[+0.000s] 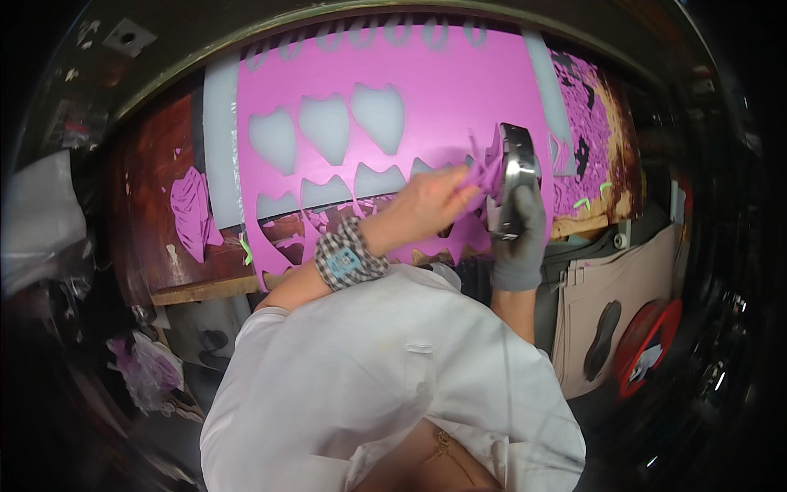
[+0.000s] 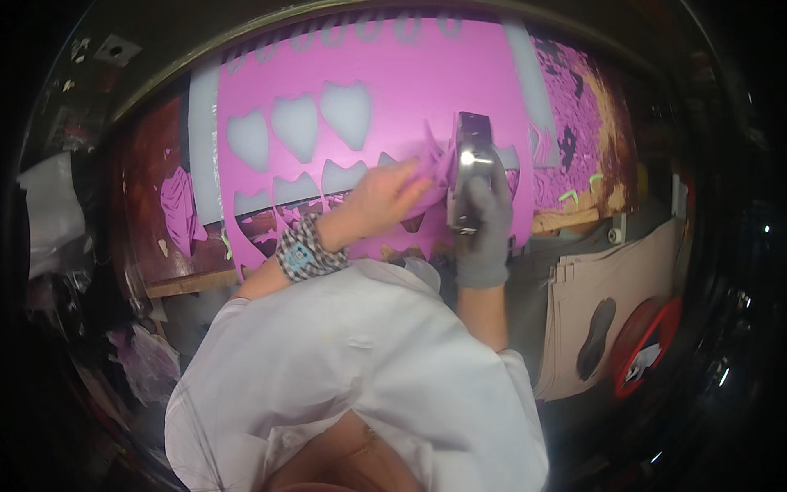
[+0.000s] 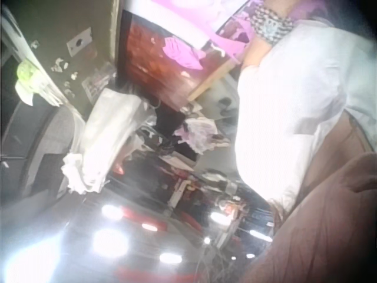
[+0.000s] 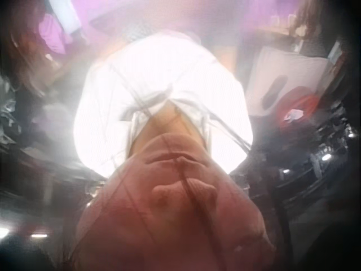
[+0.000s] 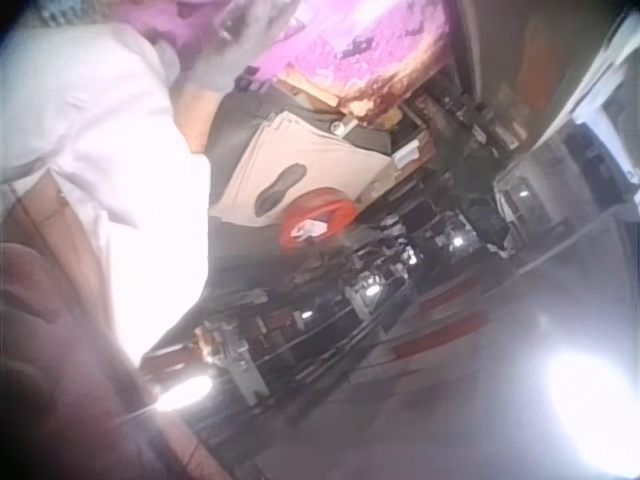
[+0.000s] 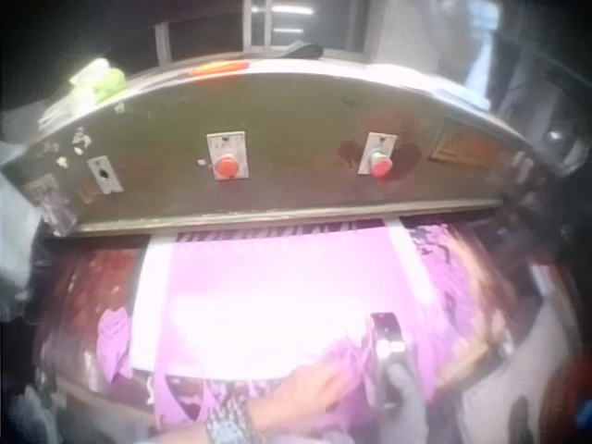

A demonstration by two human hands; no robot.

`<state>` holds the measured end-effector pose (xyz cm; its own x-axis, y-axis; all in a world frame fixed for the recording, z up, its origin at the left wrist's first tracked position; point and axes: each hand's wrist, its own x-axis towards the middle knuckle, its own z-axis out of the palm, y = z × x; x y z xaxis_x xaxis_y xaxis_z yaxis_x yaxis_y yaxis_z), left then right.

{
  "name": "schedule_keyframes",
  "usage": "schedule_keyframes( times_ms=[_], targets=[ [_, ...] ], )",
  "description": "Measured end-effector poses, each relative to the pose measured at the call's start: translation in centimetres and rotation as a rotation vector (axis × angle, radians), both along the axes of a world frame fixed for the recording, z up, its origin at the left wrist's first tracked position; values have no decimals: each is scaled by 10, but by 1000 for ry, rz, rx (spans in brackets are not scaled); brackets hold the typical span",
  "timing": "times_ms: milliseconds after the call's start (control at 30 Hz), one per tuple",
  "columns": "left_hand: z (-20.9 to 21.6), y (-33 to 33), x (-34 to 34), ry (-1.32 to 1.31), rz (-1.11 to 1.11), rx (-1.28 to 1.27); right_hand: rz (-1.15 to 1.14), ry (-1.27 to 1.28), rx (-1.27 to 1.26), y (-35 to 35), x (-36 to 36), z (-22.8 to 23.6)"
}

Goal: The person repeatedly cuts pink foam sheets using a die-cutting machine. They place the foam under the press, activate the machine, then remove and peel away the cut shapes. The process is repeated multiple times with new sheets.

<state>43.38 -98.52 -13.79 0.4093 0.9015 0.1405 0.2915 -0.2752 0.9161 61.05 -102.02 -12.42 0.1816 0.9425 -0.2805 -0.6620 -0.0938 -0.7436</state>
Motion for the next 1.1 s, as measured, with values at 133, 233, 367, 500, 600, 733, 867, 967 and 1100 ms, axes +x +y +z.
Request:
schedule_keyframes(
  times_ms=[133, 233, 367, 500, 600, 733, 867, 967, 1100],
  targets=[
    [-26, 3, -39, -113, 81, -139, -107, 420, 100, 0, 60, -17],
    [-40, -2, -61, -140, 147, -175, -176, 684, 152, -5, 96, -39],
    [-45, -8, -82, 49, 301, -303, -381, 1044, -17, -17, 117, -60],
    [-40, -18, -107, -174, 313, -240, -311, 857, 128, -21, 109, -55],
    [-34, -28, -121, -224, 317, -215, -139, 732, 305, -24, 89, -36],
    [-23, -36, -129, -204, 304, -228, -113, -196, -37, -9, 51, -17],
    [-18, -45, -134, -282, 341, -278, -2, -1255, 195, 29, 1, -24],
    [-18, -54, -137, -326, 355, -262, -1, -1819, 227, 46, -32, -24],
    [-20, -58, -134, -302, 347, -195, -119, -1947, 599, 35, -66, -6]
  ],
)
